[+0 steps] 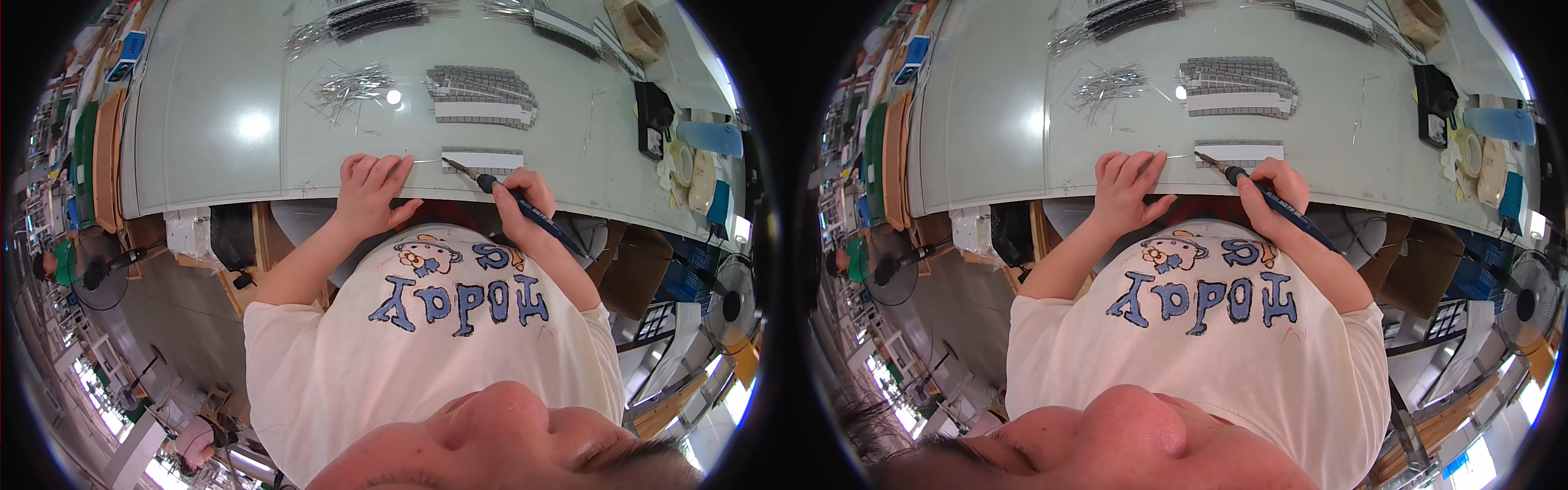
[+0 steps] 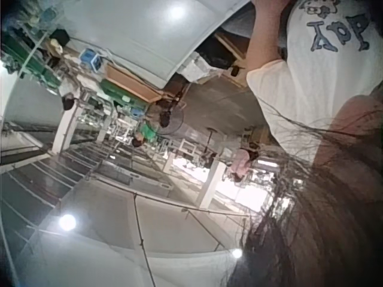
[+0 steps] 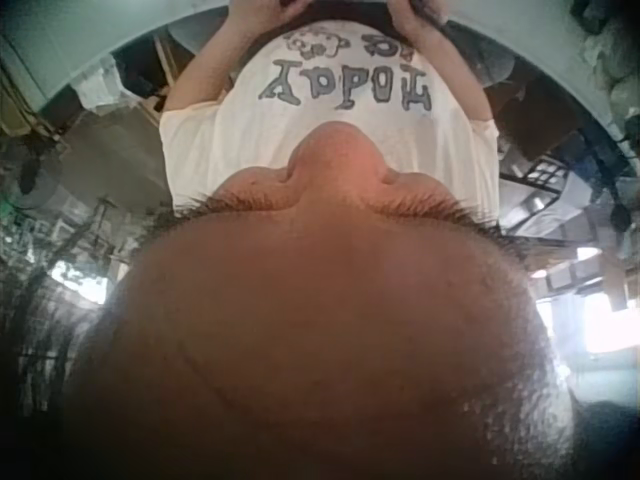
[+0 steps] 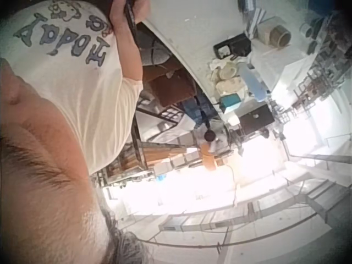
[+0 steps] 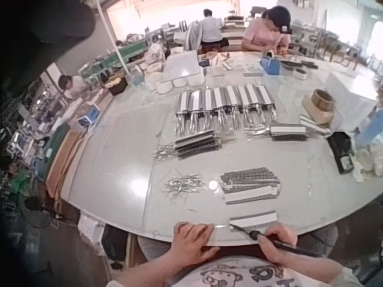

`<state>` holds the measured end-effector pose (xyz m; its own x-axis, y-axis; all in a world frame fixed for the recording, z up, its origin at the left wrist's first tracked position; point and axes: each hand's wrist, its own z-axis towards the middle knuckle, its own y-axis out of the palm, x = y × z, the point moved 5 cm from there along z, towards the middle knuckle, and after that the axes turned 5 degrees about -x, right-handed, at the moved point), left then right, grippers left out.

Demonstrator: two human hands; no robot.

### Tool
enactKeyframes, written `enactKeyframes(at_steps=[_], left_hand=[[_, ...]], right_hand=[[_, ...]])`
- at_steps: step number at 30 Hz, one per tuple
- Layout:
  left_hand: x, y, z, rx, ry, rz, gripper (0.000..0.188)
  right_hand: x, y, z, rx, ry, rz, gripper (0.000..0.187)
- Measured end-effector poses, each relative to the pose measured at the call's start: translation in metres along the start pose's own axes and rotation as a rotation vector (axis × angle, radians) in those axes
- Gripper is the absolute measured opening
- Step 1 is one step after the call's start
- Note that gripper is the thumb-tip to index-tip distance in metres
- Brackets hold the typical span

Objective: The person aligns electronic components on a workbench, uses a soldering iron to solder metal pins onto them, transfers more metal pins from a wooden tray onto the table, and solders pins to the remaining components.

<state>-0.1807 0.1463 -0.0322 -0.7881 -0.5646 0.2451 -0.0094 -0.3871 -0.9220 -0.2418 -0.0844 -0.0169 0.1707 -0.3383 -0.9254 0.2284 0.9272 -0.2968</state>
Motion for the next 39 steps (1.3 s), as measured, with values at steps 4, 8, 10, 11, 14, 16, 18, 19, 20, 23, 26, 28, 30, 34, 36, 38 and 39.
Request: enactKeyframes(at_steps=[4,8,10,11,14,16,18,19,20,23,26,28,30,34,36,38,39], left_hand=[[0.0,0.0,-0.001,0.008,-0.004,0.013,0.061],[-0.001,0.002,0.0,-0.003,-0.004,0.016,0.06],[-0.001,0.002,0.001,-0.007,-0.005,0.026,0.06],[-0.001,0.003,0.001,-0.007,-0.006,0.027,0.06],[-0.001,0.005,0.001,0.004,-0.006,0.032,0.06],[0.0,0.005,0.003,0.019,-0.003,0.011,0.059],[-0.001,0.001,0.0,0.048,-0.006,-0.027,0.059],[-0.003,-0.001,0.001,0.082,-0.009,-0.065,0.059],[-0.002,-0.002,-0.001,0.108,-0.019,-0.091,0.06],[0.005,-0.012,-0.005,0.159,-0.043,-0.016,0.057],[0.017,-0.014,0.009,0.231,0.03,-0.064,0.05],[0.034,-0.011,0.03,0.226,0.132,-0.177,0.045],[0.059,-0.003,0.069,0.118,0.191,-0.27,0.039],[0.121,0.044,0.138,-0.074,0.346,-0.312,0.045],[0.146,0.067,0.163,-0.089,0.401,-0.313,0.048],[0.162,0.083,0.181,-0.122,0.42,-0.257,0.053],[0.164,0.087,0.185,-0.121,0.423,-0.253,0.053]], right_hand=[[-0.004,0.004,0.005,-0.029,-0.022,0.012,0.018],[-0.011,0.007,0.009,-0.106,-0.02,0.024,0.013],[-0.01,0.009,0.01,-0.107,0.004,0.047,0.014],[-0.009,0.009,0.011,-0.108,0.004,0.048,0.014],[0.009,0.01,0.011,-0.09,0.157,0.061,0.014],[0.016,0.006,0.013,0.012,0.108,0.18,0.014],[0.006,0.008,0.011,-0.046,0.047,0.068,0.013],[0.001,0.008,0.011,-0.106,-0.105,-0.115,0.014],[-0.015,0.009,0.015,-0.182,-0.224,-0.212,0.014],[-0.019,0.013,0.014,-0.121,-0.446,-0.127,0.022],[0.001,0.0,0.002,0.001,-0.134,0.035,0.02],[0.03,-0.024,-0.014,0.29,0.264,0.118,0.018],[0.028,-0.062,-0.009,0.594,0.111,0.258,0.01],[0.043,-0.151,-0.021,0.924,0.109,0.136,0.009],[0.043,-0.176,-0.032,0.994,0.075,0.274,0.011],[0.042,-0.185,-0.041,1.046,0.072,0.275,0.011],[0.043,-0.189,-0.046,1.087,0.074,0.278,0.011]])
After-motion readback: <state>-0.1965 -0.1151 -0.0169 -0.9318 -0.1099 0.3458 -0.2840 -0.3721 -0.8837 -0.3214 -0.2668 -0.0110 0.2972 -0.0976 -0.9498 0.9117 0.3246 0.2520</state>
